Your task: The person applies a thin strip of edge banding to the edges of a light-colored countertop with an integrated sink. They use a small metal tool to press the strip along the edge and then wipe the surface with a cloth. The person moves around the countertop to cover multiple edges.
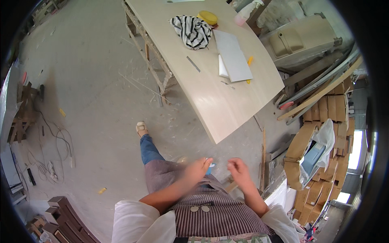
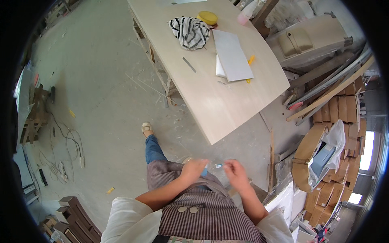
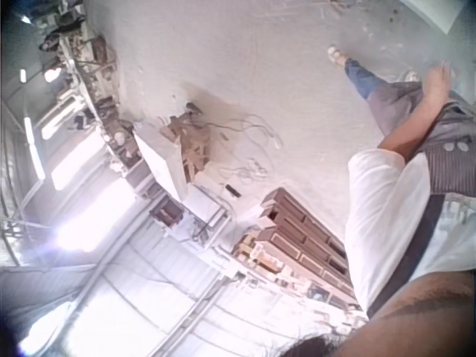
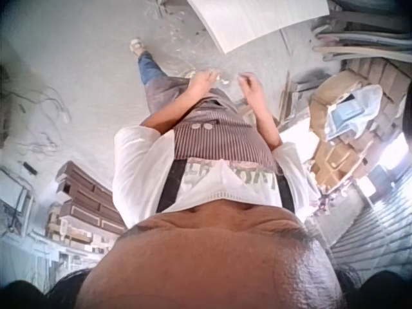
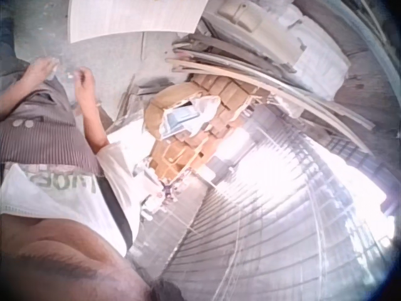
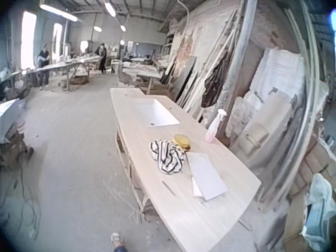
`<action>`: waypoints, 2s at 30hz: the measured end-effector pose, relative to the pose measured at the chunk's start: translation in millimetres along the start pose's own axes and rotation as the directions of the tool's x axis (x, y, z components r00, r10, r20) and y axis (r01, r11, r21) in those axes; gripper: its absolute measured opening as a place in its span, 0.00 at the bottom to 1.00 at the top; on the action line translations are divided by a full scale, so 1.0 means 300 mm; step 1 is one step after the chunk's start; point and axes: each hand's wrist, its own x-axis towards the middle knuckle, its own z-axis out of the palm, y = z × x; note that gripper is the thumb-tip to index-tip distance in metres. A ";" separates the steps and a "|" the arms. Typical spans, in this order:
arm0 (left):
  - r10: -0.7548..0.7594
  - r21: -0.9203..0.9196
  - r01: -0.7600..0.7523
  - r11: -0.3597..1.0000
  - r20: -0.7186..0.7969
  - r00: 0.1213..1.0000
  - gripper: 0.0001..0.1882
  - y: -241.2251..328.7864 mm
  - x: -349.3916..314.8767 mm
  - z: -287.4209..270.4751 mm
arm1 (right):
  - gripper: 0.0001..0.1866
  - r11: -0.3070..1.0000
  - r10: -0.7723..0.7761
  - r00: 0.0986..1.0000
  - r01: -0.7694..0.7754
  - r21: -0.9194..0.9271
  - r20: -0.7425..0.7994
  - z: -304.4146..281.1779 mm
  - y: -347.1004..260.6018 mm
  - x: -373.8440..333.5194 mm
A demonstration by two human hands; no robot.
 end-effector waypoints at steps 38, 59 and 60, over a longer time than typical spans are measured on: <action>-0.259 -0.394 0.119 0.912 -0.324 0.910 0.18 -0.390 -0.050 -0.090 | 0.16 0.699 -0.260 0.888 0.444 -0.561 0.378 0.140 -0.446 0.548; -0.374 -0.587 0.143 0.797 -0.294 0.880 0.15 -0.405 -0.067 -0.060 | 0.19 0.685 -0.227 0.883 0.444 -0.578 0.411 0.079 -0.399 0.528; -0.388 -0.593 0.166 0.788 -0.269 0.881 0.13 -0.397 -0.062 -0.058 | 0.19 0.695 -0.258 0.884 0.450 -0.561 0.389 0.100 -0.412 0.547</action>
